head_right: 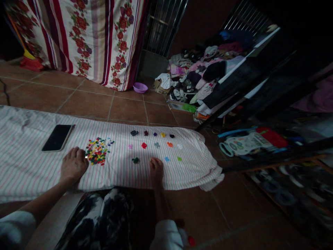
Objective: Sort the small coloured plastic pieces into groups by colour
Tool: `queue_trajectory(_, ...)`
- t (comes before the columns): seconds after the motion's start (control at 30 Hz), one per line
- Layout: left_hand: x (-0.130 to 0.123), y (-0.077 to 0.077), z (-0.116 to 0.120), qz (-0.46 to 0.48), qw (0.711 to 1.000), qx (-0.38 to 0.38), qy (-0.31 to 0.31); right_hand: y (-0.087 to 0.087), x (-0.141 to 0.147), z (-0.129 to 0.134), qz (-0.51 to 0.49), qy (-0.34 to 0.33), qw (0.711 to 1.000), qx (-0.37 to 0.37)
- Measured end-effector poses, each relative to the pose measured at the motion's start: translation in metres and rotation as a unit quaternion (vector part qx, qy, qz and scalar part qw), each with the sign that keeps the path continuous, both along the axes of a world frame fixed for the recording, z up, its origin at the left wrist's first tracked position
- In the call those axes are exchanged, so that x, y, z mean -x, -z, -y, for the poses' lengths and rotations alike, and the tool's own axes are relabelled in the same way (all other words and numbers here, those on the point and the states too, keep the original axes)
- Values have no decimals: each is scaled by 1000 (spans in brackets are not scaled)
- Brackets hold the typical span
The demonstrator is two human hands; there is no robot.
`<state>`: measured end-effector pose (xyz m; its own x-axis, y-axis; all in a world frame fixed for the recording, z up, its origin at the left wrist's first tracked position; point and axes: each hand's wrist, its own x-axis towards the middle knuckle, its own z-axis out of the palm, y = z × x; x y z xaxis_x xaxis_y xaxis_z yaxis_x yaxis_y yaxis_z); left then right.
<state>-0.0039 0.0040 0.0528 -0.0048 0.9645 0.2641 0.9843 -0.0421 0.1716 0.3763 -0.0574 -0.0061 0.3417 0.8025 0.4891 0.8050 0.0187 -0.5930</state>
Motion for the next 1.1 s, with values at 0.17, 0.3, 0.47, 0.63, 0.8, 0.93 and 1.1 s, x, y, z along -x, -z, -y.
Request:
queue_trajectory(0.17, 0, 0, 0, 1, 1000, 2, -2, -1, 0, -4, 3, -1, 1000, 8)
queue_trajectory(0.3, -1, -1, 1, 8, 1000, 8, -2, -2, -1, -6, 12, -4, 1000, 2)
queue_trajectory(0.47, -1, -1, 1, 21, 1000, 4, -5, -2, -2, -7, 21, -8, 1000, 9)
queue_trajectory(0.63, -1, 1, 0, 21, 1000, 6, -5, 0, -4, -9, 24, -11, 1000, 9)
queue_trajectory(0.8, 0, 0, 0, 15, 1000, 6, -4, -4, -3, -12, 42, -15, 999, 17)
queue_trajectory(0.93, -1, 0, 0, 16, 1000, 7, -5, -7, 1, -12, 38, -10, 999, 15)
queue_trajectory(1.1, -1, 1, 0, 23, 1000, 5, -6, -8, 2, -12, 42, -5, 999, 8)
